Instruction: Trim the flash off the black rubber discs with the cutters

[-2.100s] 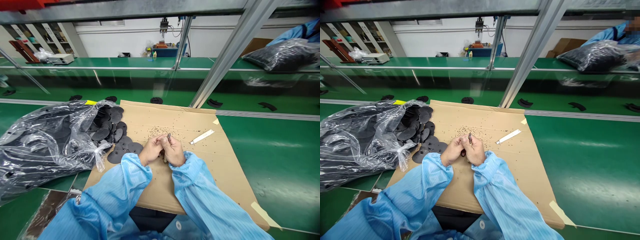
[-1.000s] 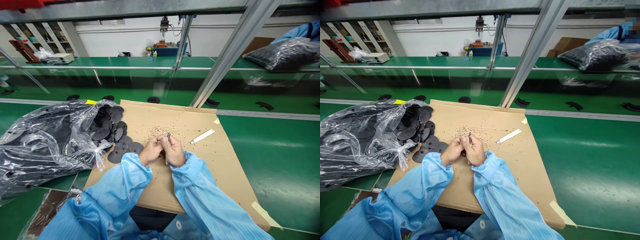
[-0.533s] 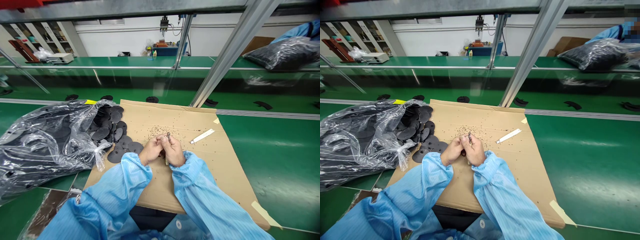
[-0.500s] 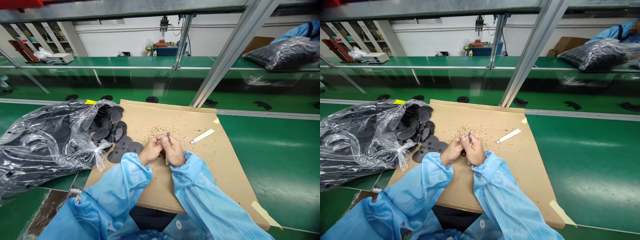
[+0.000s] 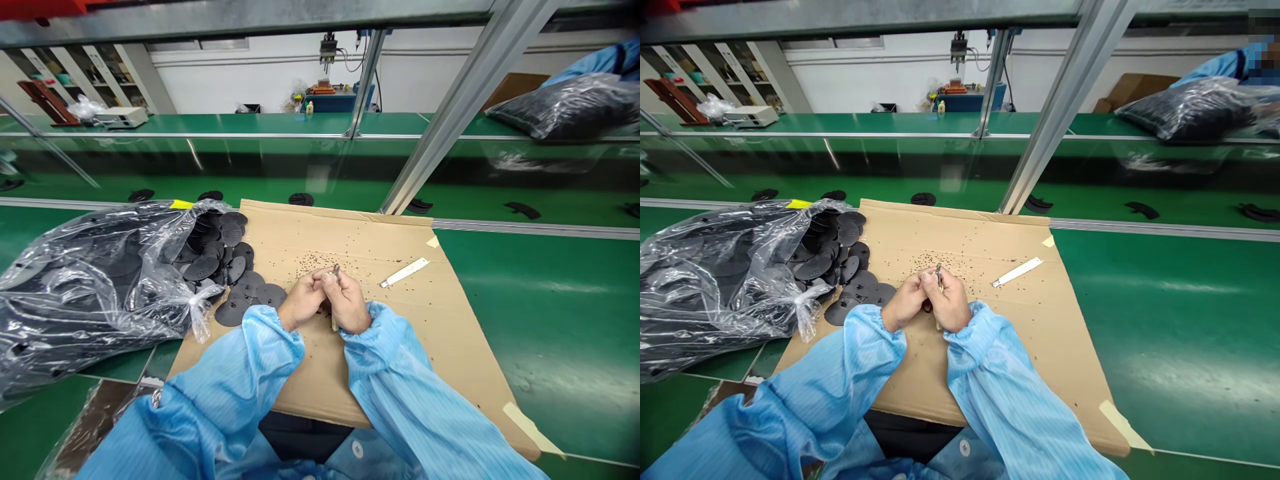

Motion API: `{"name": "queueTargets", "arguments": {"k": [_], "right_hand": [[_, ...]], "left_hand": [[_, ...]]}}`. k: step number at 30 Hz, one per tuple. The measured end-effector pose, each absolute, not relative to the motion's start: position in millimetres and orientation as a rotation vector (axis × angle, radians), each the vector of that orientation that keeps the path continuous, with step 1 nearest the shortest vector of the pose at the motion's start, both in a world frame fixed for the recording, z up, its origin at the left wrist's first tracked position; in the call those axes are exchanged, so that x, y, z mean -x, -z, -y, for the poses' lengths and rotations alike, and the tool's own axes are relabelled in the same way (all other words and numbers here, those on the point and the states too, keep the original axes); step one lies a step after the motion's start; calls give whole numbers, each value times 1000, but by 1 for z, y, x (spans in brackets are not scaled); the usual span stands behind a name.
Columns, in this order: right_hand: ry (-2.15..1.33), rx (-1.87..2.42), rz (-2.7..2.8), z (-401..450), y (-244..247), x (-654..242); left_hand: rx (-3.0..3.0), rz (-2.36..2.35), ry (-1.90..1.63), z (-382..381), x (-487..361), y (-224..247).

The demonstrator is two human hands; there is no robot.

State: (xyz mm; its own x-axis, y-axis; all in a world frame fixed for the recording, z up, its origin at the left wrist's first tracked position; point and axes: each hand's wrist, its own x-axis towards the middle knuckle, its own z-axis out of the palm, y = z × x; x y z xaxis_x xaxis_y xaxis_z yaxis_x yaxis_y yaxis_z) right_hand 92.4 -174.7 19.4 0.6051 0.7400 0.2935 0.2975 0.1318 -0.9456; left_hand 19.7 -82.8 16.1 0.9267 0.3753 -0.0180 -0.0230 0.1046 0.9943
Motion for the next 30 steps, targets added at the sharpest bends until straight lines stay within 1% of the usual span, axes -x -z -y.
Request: {"name": "queueTargets", "arguments": {"k": [20, 30], "right_hand": [[-370, 1447, 989, 175, -16, -95], [-263, 1565, 952, 176, -15, -91]], "left_hand": [[-1422, -282, -298, 83, -20, -17], [-1383, -320, -286, 84, -19, -16]]}}
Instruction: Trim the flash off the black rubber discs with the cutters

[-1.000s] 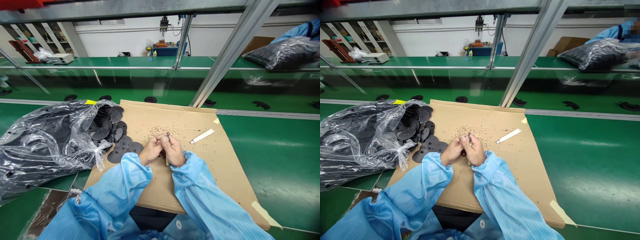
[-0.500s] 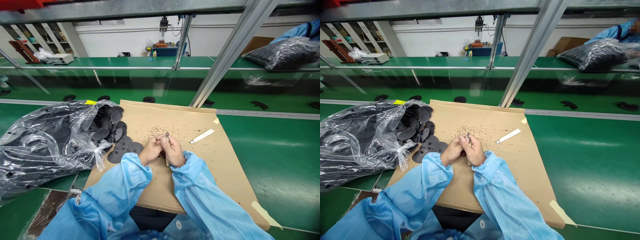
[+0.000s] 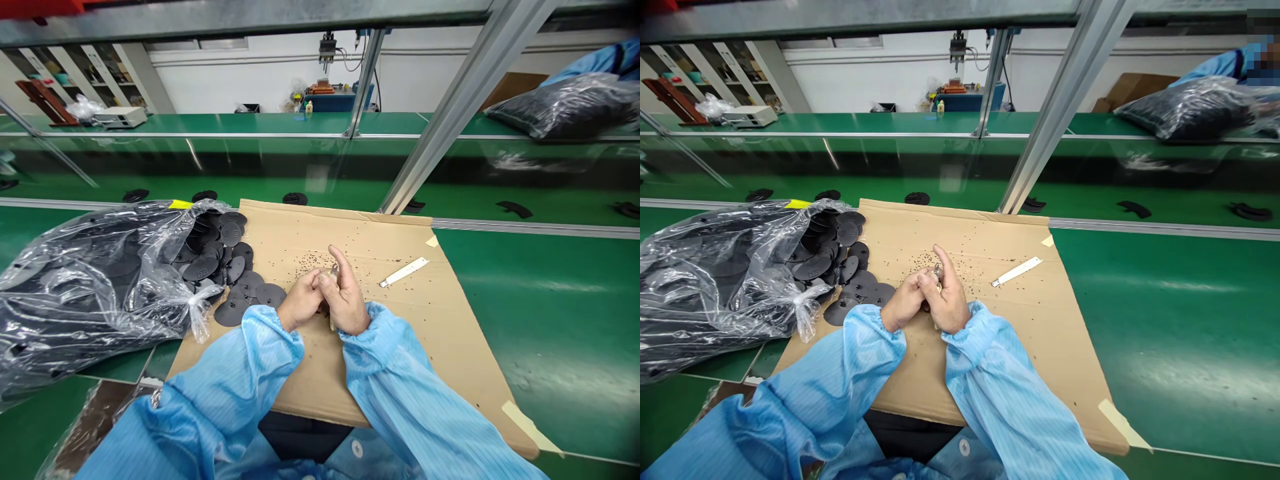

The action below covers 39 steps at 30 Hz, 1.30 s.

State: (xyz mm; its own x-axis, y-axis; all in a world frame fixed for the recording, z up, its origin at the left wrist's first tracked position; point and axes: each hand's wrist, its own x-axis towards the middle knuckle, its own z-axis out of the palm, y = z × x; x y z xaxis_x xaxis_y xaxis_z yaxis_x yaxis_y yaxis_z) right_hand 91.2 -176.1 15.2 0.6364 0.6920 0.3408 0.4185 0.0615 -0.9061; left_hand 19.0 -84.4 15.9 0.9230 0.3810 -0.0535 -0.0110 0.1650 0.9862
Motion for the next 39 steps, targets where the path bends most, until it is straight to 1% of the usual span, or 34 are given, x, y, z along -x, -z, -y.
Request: {"name": "queueTargets", "arguments": {"k": [15, 39], "right_hand": [[-311, 1498, 976, 175, -16, -93], [-350, 1522, 960, 176, -19, -93]], "left_hand": [[-1396, -318, -306, 84, -20, -15], [-1402, -372, -284, 85, -20, -18]]}}
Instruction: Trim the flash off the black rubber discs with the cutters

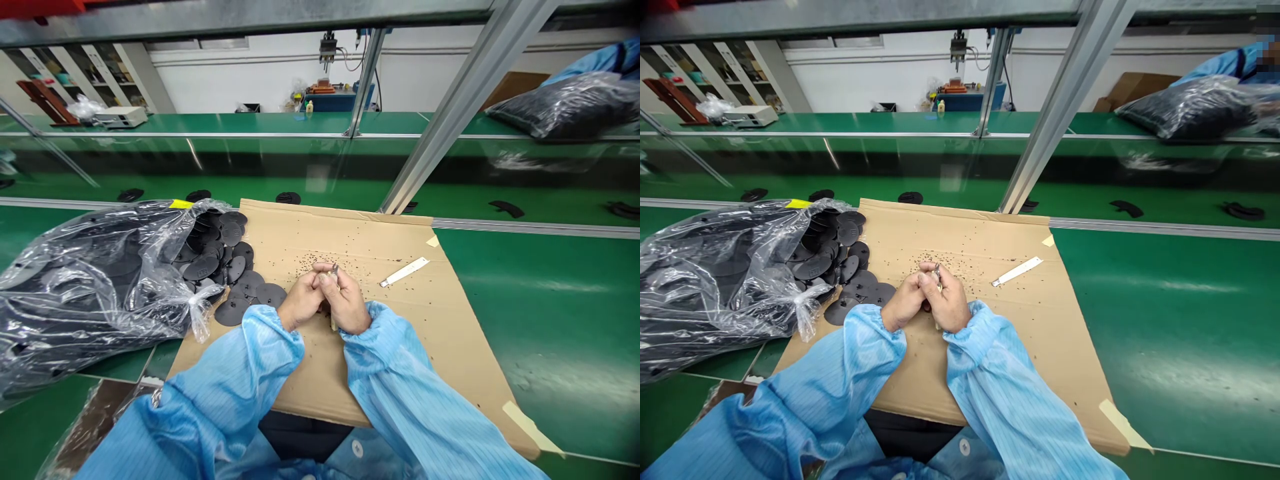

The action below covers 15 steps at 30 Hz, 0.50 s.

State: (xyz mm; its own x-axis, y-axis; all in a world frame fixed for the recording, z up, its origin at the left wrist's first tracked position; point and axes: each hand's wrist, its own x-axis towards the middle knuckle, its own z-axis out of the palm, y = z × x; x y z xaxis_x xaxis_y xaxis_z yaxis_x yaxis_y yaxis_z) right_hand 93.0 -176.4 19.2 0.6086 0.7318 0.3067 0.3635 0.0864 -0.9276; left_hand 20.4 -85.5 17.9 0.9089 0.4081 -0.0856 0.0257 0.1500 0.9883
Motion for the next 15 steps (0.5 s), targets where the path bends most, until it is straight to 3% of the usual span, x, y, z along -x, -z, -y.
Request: {"name": "queueTargets", "arguments": {"k": [15], "right_hand": [[-364, 1507, 955, 176, -20, -92]], "left_hand": [[-1380, -345, -289, 86, -21, -19]]}}
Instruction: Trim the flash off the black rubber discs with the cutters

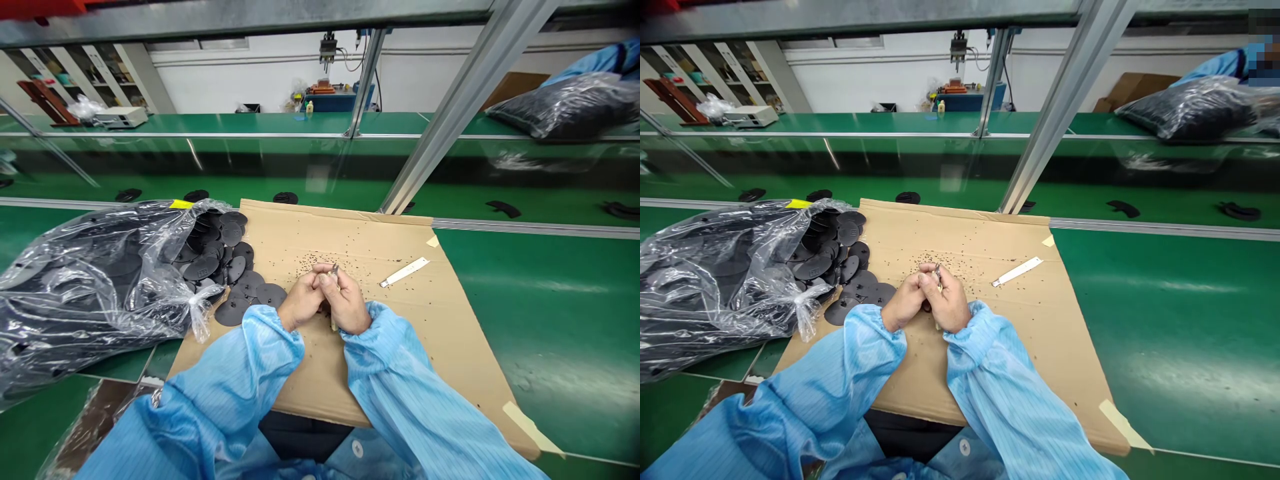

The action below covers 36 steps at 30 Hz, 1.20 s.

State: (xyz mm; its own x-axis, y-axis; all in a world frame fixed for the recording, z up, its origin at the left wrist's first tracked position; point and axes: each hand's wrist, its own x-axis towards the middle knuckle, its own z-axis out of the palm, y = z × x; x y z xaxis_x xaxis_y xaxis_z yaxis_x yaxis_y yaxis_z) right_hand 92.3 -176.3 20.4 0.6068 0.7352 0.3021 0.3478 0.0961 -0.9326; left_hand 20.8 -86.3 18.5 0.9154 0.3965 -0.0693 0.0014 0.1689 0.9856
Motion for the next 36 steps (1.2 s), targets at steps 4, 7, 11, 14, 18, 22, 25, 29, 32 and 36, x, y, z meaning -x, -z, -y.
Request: {"name": "queueTargets", "arguments": {"k": [4, 7, 11, 14, 18, 22, 25, 29, 32, 36], "right_hand": [[-374, 1503, 951, 176, -20, -92], [-366, 1504, 953, 176, -19, -92], [-358, 1508, 959, 176, -19, -93], [-353, 1507, 963, 176, -19, -93], [-356, 1508, 963, 176, -20, -93], [-368, 1506, 957, 176, -19, -93], [-367, 1494, 964, 176, -18, -93], [-358, 1503, 967, 176, -17, -93], [-345, 1513, 968, 176, -18, -93], [-348, 1514, 964, 176, -19, -93]], "left_hand": [[-1393, -350, -286, 86, -20, -19], [-1394, -353, -282, 86, -20, -20], [-1404, -374, -276, 86, -20, -19], [-1395, -365, -274, 86, -20, -19], [-1391, -359, -281, 86, -21, -18], [-1393, -374, -273, 86, -21, -17], [-1400, -372, -278, 86, -20, -18], [-1388, -373, -265, 86, -20, -20], [-1384, -380, -261, 86, -20, -20], [-1391, -372, -264, 86, -20, -18]]}}
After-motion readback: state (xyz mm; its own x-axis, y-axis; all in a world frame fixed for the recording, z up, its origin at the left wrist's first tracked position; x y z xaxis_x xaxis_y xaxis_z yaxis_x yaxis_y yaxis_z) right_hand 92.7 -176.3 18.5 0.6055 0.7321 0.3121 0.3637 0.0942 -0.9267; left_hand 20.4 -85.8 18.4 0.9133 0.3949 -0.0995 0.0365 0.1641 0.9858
